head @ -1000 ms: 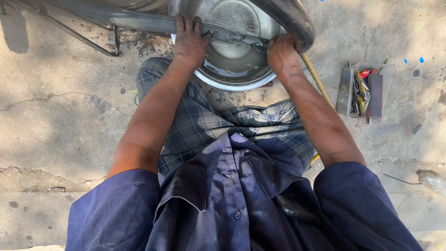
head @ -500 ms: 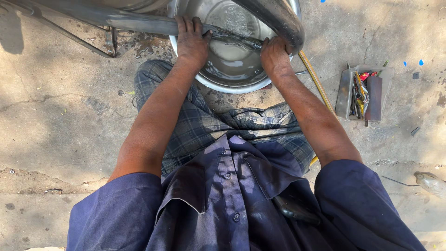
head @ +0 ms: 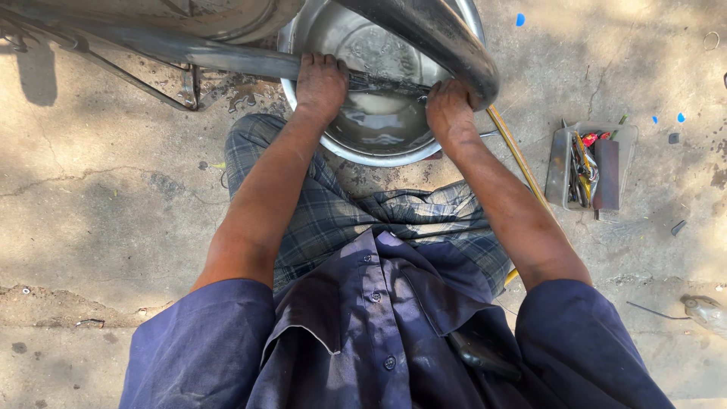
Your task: The person removes a bicycle tire from the wheel and repeatedly dips it into a metal basin of water to clean it. The person then uses a sanding block to scrub the tire surface before placing it back onto the wheel.
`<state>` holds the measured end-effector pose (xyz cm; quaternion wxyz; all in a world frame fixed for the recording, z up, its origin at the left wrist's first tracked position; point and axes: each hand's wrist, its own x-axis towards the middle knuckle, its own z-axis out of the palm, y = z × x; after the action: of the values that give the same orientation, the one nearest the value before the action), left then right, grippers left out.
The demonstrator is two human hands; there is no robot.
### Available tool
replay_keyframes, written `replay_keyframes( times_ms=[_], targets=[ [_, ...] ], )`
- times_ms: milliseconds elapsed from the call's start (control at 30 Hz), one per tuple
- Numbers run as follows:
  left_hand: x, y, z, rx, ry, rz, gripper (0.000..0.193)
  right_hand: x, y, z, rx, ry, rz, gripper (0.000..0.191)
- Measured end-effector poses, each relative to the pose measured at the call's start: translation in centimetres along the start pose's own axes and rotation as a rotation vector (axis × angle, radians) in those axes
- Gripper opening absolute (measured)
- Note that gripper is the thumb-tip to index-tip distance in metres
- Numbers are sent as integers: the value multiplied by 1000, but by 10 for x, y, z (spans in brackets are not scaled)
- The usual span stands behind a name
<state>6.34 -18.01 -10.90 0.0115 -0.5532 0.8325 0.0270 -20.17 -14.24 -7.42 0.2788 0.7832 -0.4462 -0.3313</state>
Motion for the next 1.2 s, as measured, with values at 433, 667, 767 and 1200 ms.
replay_keyframes(
  times_ms=[433,667,767,1200],
  targets=[
    [6,6,5,199,9,45,42,-43,1,5,238,129,67,40],
    [11,4,16,178,20,32,32,-24,-20,24,272,111,74,38],
    [13,3,18,210,21,36,34,-13,-28,24,237,112,112,37],
    [14,5,5,227,-99,43,36,5,-22,-20,178,-202,58,30]
  ],
)
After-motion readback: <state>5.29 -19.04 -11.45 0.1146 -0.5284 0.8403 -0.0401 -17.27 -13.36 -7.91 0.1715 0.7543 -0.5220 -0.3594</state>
